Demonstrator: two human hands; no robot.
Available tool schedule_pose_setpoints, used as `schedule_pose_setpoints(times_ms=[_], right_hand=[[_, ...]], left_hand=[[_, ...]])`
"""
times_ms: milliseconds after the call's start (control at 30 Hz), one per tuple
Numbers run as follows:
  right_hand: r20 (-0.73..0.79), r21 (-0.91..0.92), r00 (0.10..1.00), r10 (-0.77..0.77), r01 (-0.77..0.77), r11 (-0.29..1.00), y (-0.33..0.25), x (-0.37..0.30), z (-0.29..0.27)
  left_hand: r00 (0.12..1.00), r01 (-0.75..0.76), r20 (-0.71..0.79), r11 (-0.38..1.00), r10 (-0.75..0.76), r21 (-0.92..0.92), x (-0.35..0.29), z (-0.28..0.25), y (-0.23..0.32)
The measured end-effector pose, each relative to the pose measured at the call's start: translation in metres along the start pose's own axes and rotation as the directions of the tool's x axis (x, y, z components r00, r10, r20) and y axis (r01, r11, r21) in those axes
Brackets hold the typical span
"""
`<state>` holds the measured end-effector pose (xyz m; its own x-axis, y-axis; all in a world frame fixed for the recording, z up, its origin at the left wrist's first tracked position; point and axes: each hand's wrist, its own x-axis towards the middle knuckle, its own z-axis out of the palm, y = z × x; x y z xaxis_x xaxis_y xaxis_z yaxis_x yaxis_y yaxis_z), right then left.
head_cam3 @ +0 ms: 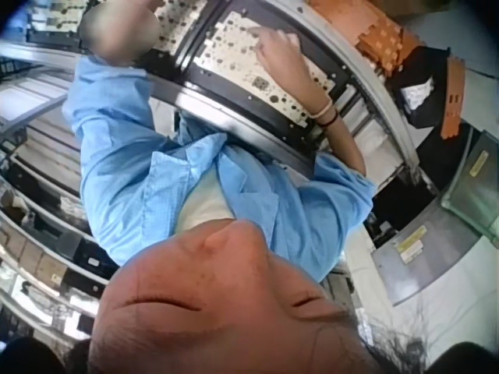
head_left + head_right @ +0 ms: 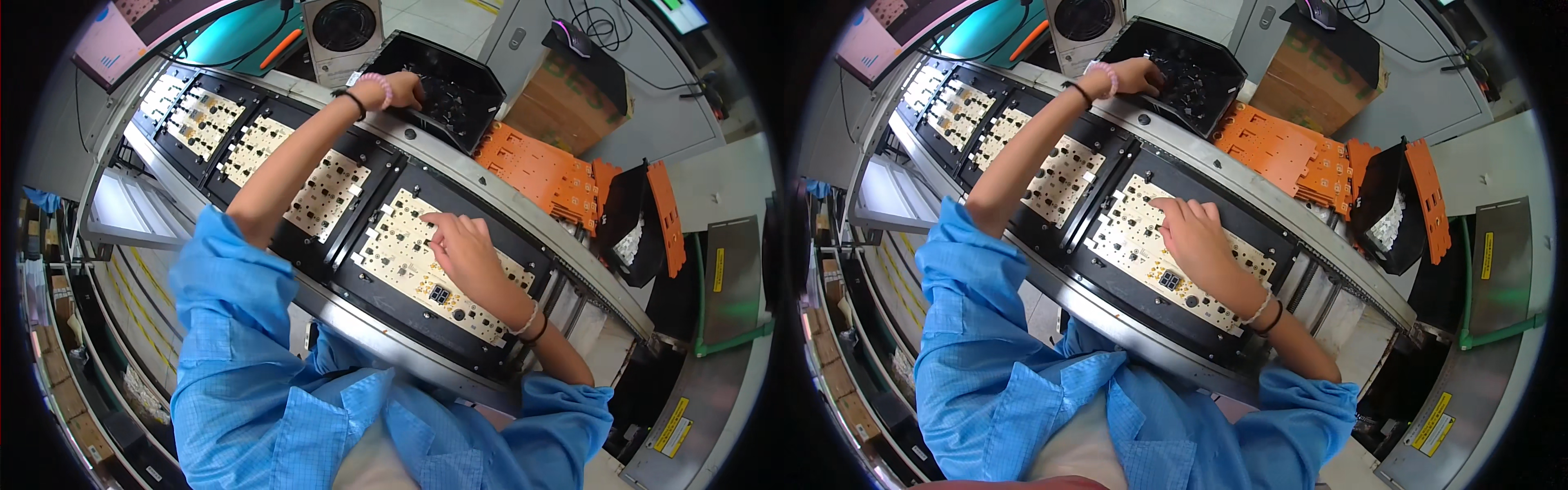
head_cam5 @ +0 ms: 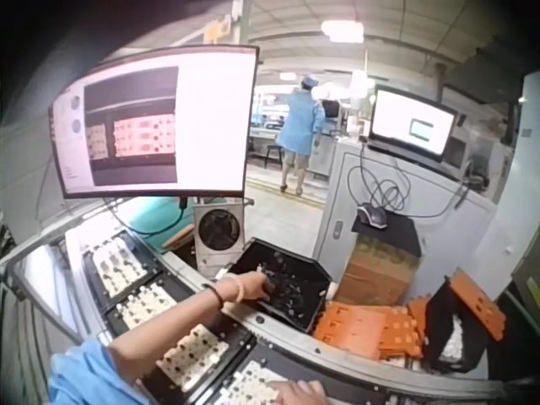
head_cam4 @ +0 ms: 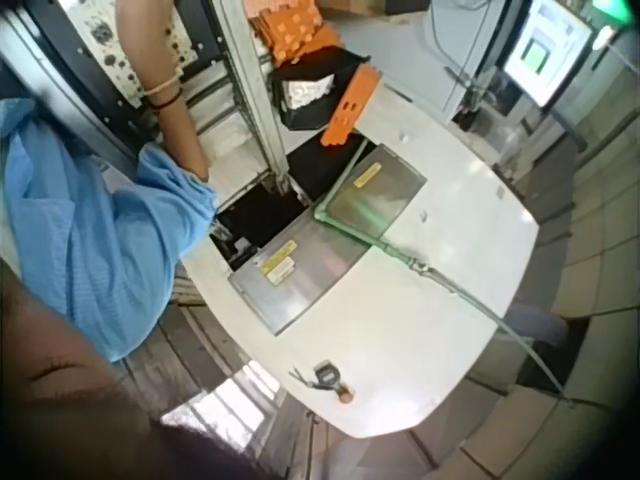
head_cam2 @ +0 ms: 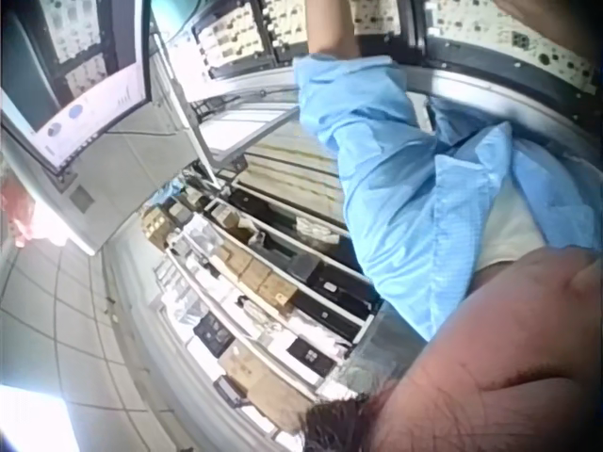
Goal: Assembling electronic components onto circuit boards within protective orange frames on a manufacturing line.
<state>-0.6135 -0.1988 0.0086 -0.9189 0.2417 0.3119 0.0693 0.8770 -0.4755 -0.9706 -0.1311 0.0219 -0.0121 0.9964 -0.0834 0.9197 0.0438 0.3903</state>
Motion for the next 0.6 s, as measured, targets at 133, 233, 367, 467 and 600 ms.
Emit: schedule_pose_setpoints(times_ms=[133, 233, 367, 467, 600], right_hand=[[0.012, -0.053, 1.0, 0.013, -0.012, 0.999, -0.006, -0.002, -0.001], [-0.004, -0.106, 1.0, -0.023, 0.023, 0.994, -0.01, -0.002, 0.0], [0.073, -0.36, 0.992, -0.108, 0.127, 0.924, -0.02, 0.001, -0.002], [0.125, -0.227, 0.992, -0.009, 0.037, 0.973, -0.023, 0.005, -0.021], [0.007, -0.069, 0.999, 0.053, -0.052, 0.996, -0.015, 0.004, -0.059]], left_hand=[[0.998, 0.05, 0.031, 0.996, -0.048, -0.067, 0.004, -0.005, 0.003], [0.994, 0.064, -0.087, 0.998, -0.066, -0.023, -0.005, -0.008, 0.015], [0.956, 0.054, -0.29, 0.999, -0.05, 0.007, -0.014, -0.007, 0.015], [0.958, 0.047, -0.265, 0.972, -0.109, -0.229, -0.019, -0.01, 0.015], [0.917, -0.105, -0.388, 0.88, -0.094, -0.462, -0.026, -0.007, 0.008]])
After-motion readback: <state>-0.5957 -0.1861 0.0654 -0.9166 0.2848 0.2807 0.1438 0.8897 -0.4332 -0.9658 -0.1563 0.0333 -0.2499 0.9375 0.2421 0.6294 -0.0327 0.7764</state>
